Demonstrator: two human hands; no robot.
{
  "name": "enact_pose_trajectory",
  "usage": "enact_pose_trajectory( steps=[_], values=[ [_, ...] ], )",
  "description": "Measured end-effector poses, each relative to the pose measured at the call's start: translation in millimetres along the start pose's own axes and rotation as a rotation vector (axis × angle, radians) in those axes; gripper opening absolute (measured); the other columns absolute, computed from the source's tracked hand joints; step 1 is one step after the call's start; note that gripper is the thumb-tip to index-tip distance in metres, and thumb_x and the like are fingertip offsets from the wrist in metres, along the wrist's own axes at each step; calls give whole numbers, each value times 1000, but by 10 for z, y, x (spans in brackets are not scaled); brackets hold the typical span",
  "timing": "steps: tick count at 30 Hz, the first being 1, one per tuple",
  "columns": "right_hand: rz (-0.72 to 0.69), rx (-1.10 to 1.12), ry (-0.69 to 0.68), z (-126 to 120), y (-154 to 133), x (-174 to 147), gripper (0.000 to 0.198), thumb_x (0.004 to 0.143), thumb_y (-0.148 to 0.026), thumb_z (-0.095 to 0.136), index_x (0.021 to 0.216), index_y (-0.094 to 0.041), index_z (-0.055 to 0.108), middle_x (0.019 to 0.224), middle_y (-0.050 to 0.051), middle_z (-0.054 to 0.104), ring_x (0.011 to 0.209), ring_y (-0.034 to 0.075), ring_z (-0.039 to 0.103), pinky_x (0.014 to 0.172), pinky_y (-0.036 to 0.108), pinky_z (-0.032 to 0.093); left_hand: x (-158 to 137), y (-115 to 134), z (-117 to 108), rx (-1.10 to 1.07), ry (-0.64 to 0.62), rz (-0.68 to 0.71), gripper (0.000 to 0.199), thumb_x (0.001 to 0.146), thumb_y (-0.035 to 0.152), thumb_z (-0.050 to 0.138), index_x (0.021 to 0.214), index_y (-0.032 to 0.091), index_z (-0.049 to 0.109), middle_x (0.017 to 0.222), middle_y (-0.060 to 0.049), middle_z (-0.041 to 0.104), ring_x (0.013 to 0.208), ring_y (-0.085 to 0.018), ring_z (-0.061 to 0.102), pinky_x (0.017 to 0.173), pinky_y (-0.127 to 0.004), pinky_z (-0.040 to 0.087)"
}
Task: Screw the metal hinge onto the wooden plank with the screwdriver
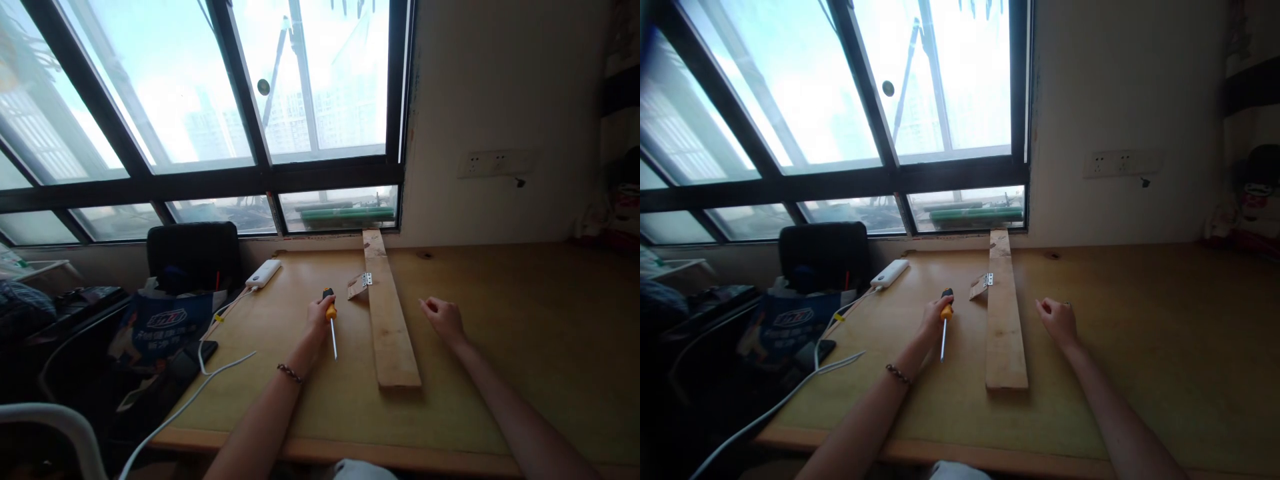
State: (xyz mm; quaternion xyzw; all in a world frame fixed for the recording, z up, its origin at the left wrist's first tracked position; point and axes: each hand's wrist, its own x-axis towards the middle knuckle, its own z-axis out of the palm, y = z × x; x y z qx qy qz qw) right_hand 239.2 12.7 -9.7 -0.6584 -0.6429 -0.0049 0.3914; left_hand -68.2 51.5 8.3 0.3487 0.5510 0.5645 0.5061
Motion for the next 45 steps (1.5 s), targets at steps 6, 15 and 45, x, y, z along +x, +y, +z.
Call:
enact_pose_trajectory(
  steps=[6, 15, 45],
  values=[
    [69, -76, -50, 58, 69, -4, 39, 81, -44, 42, 51, -20, 49, 50, 2, 56, 49, 13, 50, 51, 24, 28, -57, 40, 2, -87, -13, -94, 29, 59, 38, 62, 68, 12, 55, 46, 2, 50, 35, -7, 41, 34, -19, 25],
    [214, -108, -84, 10, 318, 100, 18, 74, -35, 54, 63, -21, 53, 60, 0, 60, 55, 14, 54, 50, 23, 29, -4, -63, -14, -231, -179, -193, 29, 66, 36, 58, 82, 12, 55, 49, 3, 48, 37, -5, 41, 34, -15, 26],
    [381, -32, 12, 21, 888, 166, 4, 65, -20, 61, 68, -19, 63, 71, 5, 67, 68, 17, 62, 58, 25, 41, -46, 80, -136, 997, -42, 304, 37, 62, 38, 62, 90, 14, 65, 83, -12, 67, 77, -24, 62, 60, -26, 39]
  ],
)
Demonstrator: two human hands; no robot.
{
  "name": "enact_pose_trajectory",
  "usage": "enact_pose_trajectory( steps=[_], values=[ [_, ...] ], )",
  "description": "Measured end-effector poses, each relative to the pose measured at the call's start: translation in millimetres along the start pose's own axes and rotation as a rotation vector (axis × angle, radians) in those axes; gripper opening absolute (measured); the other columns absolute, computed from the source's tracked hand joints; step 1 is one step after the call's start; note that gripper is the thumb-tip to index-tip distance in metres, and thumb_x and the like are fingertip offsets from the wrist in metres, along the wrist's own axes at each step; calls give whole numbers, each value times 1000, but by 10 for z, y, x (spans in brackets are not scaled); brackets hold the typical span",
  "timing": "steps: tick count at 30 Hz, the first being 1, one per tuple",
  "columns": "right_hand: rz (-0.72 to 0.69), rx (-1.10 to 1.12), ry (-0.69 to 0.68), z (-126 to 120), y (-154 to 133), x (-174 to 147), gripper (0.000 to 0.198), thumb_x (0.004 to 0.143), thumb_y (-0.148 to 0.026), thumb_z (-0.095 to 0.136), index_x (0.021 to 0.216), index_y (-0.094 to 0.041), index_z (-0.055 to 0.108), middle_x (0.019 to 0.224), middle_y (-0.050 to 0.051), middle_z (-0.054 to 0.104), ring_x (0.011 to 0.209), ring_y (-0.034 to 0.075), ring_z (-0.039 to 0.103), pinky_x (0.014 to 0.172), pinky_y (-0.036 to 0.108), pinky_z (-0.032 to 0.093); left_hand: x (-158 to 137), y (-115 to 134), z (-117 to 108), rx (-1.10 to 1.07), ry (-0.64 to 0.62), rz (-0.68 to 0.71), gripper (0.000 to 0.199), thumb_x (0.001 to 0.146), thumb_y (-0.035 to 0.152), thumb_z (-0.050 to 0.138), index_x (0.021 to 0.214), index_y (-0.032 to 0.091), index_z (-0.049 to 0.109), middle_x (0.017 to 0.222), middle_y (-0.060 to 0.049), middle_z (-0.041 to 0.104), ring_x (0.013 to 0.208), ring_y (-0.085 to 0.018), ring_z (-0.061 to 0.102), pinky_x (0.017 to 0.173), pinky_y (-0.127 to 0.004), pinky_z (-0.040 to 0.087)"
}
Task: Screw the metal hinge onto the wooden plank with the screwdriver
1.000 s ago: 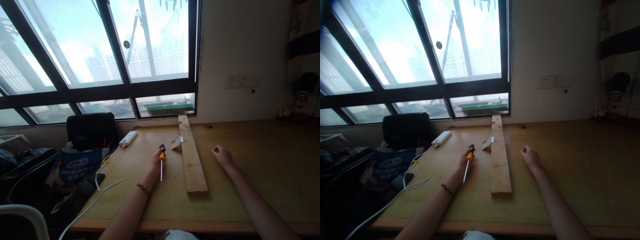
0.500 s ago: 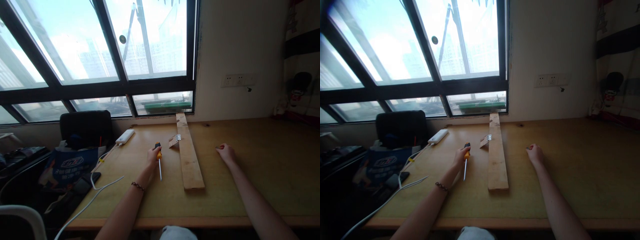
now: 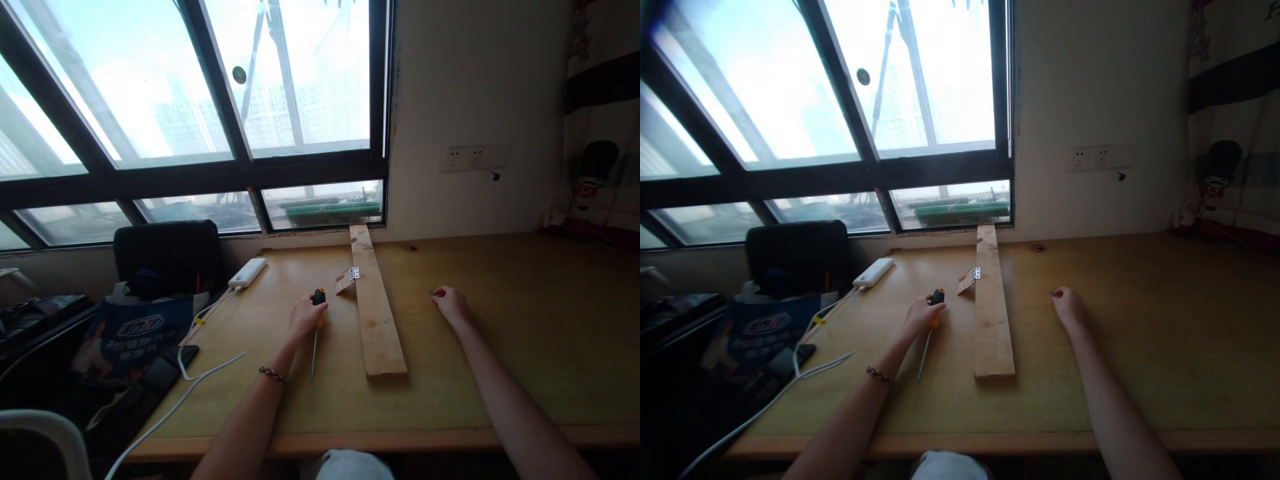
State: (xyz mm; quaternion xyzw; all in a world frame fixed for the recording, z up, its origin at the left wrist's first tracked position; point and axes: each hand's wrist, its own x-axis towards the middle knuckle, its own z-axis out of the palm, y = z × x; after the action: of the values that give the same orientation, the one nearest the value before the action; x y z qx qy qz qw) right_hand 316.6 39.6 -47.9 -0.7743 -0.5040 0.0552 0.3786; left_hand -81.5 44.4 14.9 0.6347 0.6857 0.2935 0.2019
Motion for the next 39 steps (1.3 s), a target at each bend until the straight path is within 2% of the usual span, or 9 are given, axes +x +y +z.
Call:
enact_pose_trajectory(
  steps=[5, 18, 22, 26, 30, 33, 39],
  values=[
    [11, -50, -39, -21, -32, -9, 5, 68, -21, 60, 70, -19, 64, 71, 6, 67, 68, 19, 61, 57, 26, 40, -45, 32, -30, 116, 29, -11, 36, 61, 40, 62, 90, 17, 64, 87, -13, 67, 83, -26, 61, 63, -27, 39],
    [21, -136, -77, 43, 0, 21, 9, 69, -26, 58, 69, -19, 64, 70, 7, 65, 68, 19, 60, 55, 26, 38, -57, -39, 48, 280, -40, 8, 38, 60, 44, 61, 87, 17, 62, 87, -14, 67, 83, -28, 61, 63, -29, 39],
    [24, -186, -98, 50, -11, 22, 12, 70, -27, 56, 71, -19, 64, 73, 7, 65, 68, 18, 59, 53, 25, 35, -68, -19, 77, 262, -83, 67, 47, 62, 43, 61, 102, 17, 60, 95, -13, 66, 89, -27, 60, 68, -28, 41],
    [13, -239, -124, 45, -36, 22, 15, 71, -28, 55, 73, -18, 65, 74, 7, 65, 67, 17, 59, 51, 24, 33, -58, -43, 116, 275, -138, 122, 62, 65, 40, 61, 122, 20, 49, 106, -11, 64, 95, -25, 59, 74, -28, 42],
    [8, -280, -135, 44, -47, 18, 17, 72, -30, 54, 75, -17, 65, 77, 7, 64, 67, 17, 58, 51, 25, 33, -53, -68, 145, 229, -184, 216, 70, 65, 43, 62, 128, 19, 43, 116, -11, 59, 104, -24, 55, 82, -28, 41],
    [-1, -307, -142, 47, -55, 11, 19, 74, -30, 52, 76, -16, 65, 80, 9, 64, 67, 17, 58, 52, 25, 34, -61, -65, 162, 195, -212, 275, 68, 65, 47, 62, 125, 18, 46, 112, -11, 61, 102, -25, 56, 81, -29, 43],
    [-16, -350, -141, 37, -103, -9, 22, 78, -29, 48, 78, -15, 65, 82, 11, 64, 70, 18, 60, 53, 26, 35, -69, -59, 207, 162, -204, 359, 63, 67, 60, 55, 112, 17, 55, 90, -9, 66, 86, -23, 61, 69, -28, 44]
  ],
)
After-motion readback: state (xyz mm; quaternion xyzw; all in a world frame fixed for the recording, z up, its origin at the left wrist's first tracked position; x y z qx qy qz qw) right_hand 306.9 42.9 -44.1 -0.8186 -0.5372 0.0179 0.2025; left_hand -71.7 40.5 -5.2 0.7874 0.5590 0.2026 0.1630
